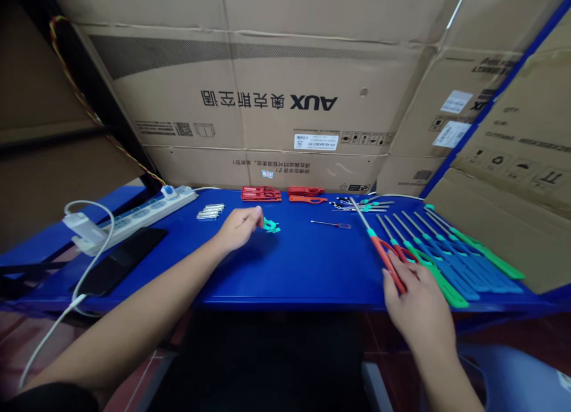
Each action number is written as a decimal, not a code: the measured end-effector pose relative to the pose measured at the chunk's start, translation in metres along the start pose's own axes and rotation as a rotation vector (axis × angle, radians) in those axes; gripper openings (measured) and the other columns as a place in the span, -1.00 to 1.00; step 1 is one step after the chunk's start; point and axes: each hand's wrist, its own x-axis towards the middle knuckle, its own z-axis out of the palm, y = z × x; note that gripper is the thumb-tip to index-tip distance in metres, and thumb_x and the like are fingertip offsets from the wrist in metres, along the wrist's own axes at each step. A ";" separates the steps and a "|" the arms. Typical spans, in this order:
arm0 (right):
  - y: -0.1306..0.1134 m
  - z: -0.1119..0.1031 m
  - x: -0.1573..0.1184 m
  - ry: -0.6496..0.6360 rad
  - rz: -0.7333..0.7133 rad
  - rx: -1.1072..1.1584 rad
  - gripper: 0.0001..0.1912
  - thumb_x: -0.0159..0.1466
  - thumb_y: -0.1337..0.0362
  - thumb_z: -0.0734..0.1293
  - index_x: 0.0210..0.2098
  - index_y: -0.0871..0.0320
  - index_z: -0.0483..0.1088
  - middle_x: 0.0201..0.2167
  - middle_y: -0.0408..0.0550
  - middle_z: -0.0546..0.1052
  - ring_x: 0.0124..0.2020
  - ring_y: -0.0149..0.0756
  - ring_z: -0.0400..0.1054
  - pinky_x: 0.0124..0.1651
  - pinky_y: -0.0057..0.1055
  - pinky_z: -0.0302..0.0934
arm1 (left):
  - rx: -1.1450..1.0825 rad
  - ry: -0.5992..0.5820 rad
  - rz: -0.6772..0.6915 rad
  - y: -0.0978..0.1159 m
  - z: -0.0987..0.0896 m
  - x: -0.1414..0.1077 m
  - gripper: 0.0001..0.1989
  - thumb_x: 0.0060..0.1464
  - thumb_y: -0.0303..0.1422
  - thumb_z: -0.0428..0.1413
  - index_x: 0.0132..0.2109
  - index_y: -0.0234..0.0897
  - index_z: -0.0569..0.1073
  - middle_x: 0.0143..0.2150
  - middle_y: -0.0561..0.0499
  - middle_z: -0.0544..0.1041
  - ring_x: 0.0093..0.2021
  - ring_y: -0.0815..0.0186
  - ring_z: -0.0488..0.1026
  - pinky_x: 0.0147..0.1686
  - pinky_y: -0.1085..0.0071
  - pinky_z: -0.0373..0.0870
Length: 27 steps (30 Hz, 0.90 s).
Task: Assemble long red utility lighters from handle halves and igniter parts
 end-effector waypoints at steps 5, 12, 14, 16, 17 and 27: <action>0.036 -0.002 -0.014 -0.118 0.168 -0.200 -0.50 0.30 0.02 0.16 -0.09 0.18 0.60 -0.19 0.22 0.46 -0.34 0.02 0.44 -0.42 -0.09 0.34 | 0.041 0.016 0.040 0.000 0.004 0.002 -0.42 0.28 0.03 -0.16 -0.50 -0.27 0.41 -0.53 0.04 0.44 -0.44 0.31 0.39 -0.36 0.44 0.25; 0.034 0.002 0.007 -0.103 0.080 -0.252 -0.63 0.28 -0.03 0.21 -0.29 -0.07 0.63 -0.48 0.10 0.43 -0.50 0.07 0.39 -0.51 -0.05 0.21 | 0.101 0.205 0.002 -0.002 -0.018 0.001 -0.44 0.27 0.05 -0.15 -0.48 -0.25 0.39 -0.56 0.06 0.38 -0.47 0.32 0.34 -0.38 0.42 0.22; 0.033 0.001 0.007 -0.079 0.065 -0.300 -0.64 0.27 -0.03 0.22 -0.36 -0.10 0.62 -0.52 0.10 0.40 -0.47 0.12 0.39 -0.53 -0.06 0.16 | 0.094 0.310 -0.038 -0.002 -0.027 0.002 -0.43 0.29 0.05 -0.20 -0.47 -0.25 0.37 -0.58 0.07 0.32 -0.51 0.33 0.30 -0.42 0.43 0.21; 0.035 0.001 0.009 -0.064 0.076 -0.356 -0.62 0.29 -0.03 0.20 -0.38 -0.10 0.62 -0.52 0.12 0.40 -0.45 0.14 0.39 -0.54 -0.07 0.14 | 0.087 0.388 -0.083 -0.002 -0.036 0.006 -0.41 0.31 0.06 -0.27 -0.46 -0.24 0.34 -0.60 0.09 0.26 -0.55 0.34 0.25 -0.48 0.43 0.18; 0.037 0.001 0.011 -0.065 0.086 -0.376 -0.60 0.30 -0.03 0.19 -0.38 -0.09 0.62 -0.50 0.14 0.41 -0.44 0.14 0.40 -0.54 -0.06 0.14 | 0.088 0.405 -0.104 0.000 -0.040 0.009 -0.41 0.31 0.05 -0.29 -0.46 -0.23 0.33 -0.61 0.09 0.25 -0.58 0.35 0.23 -0.51 0.43 0.17; -0.028 0.021 0.117 -0.251 -0.117 -0.255 -0.52 0.35 0.04 0.14 -0.03 0.16 0.56 -0.09 0.22 0.58 -0.10 0.06 0.45 -0.19 -0.13 0.24 | 0.419 0.234 -0.208 -0.021 -0.059 0.071 -0.66 0.21 -0.18 0.06 -0.43 -0.26 0.53 -0.49 0.00 0.50 -0.43 0.27 0.41 -0.39 0.37 0.25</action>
